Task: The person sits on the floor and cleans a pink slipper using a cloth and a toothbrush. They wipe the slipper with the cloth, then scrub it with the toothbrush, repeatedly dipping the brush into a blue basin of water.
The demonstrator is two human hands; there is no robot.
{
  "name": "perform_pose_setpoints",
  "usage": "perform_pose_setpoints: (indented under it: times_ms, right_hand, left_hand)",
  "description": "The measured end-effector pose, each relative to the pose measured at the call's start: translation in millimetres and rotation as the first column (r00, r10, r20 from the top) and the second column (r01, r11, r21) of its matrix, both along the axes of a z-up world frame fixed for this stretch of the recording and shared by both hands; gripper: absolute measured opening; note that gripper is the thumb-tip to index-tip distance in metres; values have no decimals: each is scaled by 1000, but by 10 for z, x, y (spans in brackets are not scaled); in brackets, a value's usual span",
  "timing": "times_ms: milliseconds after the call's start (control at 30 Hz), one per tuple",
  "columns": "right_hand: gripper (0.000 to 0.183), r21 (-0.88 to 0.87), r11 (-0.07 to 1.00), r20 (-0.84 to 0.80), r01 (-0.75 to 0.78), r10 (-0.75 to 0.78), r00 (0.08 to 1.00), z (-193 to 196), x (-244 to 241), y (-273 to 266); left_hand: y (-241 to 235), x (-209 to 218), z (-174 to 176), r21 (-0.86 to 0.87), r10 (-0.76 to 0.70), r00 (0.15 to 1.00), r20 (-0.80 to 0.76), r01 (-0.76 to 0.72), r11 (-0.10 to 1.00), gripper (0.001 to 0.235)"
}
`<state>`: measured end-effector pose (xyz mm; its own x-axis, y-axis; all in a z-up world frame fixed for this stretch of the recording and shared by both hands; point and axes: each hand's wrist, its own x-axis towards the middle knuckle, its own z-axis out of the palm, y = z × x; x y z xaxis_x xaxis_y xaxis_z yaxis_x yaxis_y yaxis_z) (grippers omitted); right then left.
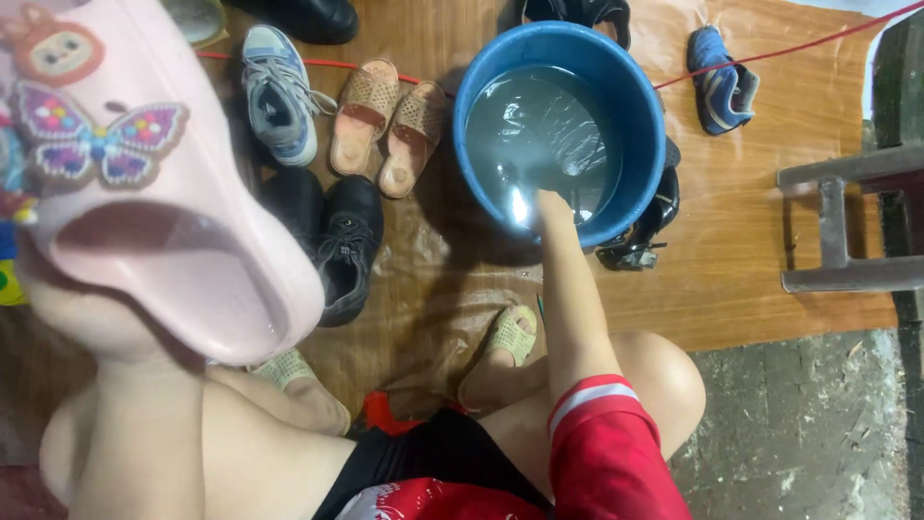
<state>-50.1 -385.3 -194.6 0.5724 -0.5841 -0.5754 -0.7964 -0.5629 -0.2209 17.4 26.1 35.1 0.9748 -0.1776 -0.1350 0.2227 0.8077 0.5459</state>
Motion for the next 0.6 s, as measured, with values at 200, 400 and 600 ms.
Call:
perform_pose_setpoints:
  times_ms: [200, 400, 600]
  right_hand:
    - [28, -89, 993, -377, -77, 38, 926, -621, -254, -162]
    - [39, -38, 999, -382, -13, -3, 924, -715, -258, -102]
    - [43, -20, 999, -373, 34, -39, 927, -593, -268, -80]
  left_hand:
    - [-29, 15, -182, 308, 190, 979, -78, -158, 938, 92]
    - [165, 7, -629, 243, 123, 992, 40, -130, 961, 79]
    - [39, 32, -647, 389, 484, 874, 27, -456, 801, 48]
